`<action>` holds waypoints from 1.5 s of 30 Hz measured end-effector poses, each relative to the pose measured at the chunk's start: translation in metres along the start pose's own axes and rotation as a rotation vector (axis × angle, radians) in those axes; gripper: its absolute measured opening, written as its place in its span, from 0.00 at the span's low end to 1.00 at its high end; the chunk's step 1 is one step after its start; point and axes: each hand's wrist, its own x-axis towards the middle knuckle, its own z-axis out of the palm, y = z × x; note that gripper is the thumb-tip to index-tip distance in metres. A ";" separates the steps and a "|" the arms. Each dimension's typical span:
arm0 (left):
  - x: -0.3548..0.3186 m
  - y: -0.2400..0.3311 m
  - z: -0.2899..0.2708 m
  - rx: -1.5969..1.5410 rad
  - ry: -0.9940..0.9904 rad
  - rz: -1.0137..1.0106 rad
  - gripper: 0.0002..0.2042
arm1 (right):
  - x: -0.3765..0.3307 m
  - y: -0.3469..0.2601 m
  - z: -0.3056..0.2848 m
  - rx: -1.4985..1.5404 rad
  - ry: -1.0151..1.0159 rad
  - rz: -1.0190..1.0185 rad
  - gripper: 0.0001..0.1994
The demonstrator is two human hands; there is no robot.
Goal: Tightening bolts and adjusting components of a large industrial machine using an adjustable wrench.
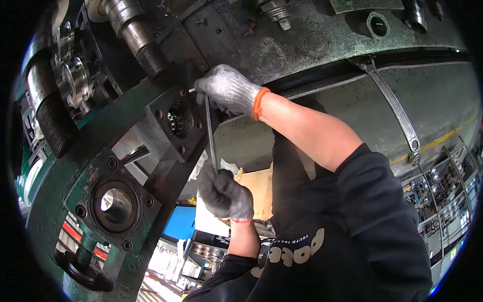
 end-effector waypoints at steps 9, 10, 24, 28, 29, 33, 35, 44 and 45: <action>0.123 0.034 -0.004 0.239 0.349 0.620 0.09 | 0.018 -0.012 0.019 0.416 -0.147 0.349 0.15; 0.126 0.041 -0.003 0.268 0.389 0.696 0.09 | 0.019 -0.012 0.019 0.442 -0.165 0.388 0.15; 0.229 0.088 0.024 0.246 0.268 0.106 0.15 | 0.048 0.004 0.016 0.615 -0.332 0.339 0.16; 0.121 0.070 0.008 0.017 0.513 0.048 0.10 | 0.030 -0.002 0.010 0.288 -0.293 0.240 0.15; 0.086 0.047 0.002 0.205 0.534 0.120 0.10 | 0.020 -0.006 0.007 0.117 -0.256 0.178 0.15; -0.022 -0.042 0.005 0.116 0.032 -0.328 0.16 | 0.033 0.016 -0.007 -0.345 -0.011 -0.424 0.13; -0.020 -0.091 0.048 0.122 0.082 0.035 0.14 | 0.043 0.031 -0.001 -0.613 0.175 -0.955 0.13; 0.020 -0.164 0.138 0.528 -0.075 -0.064 0.15 | 0.029 0.039 0.010 -0.865 0.374 -0.951 0.13; 0.024 -0.167 0.137 0.541 -0.067 -0.036 0.15 | 0.029 0.035 0.011 -0.878 0.394 -0.970 0.13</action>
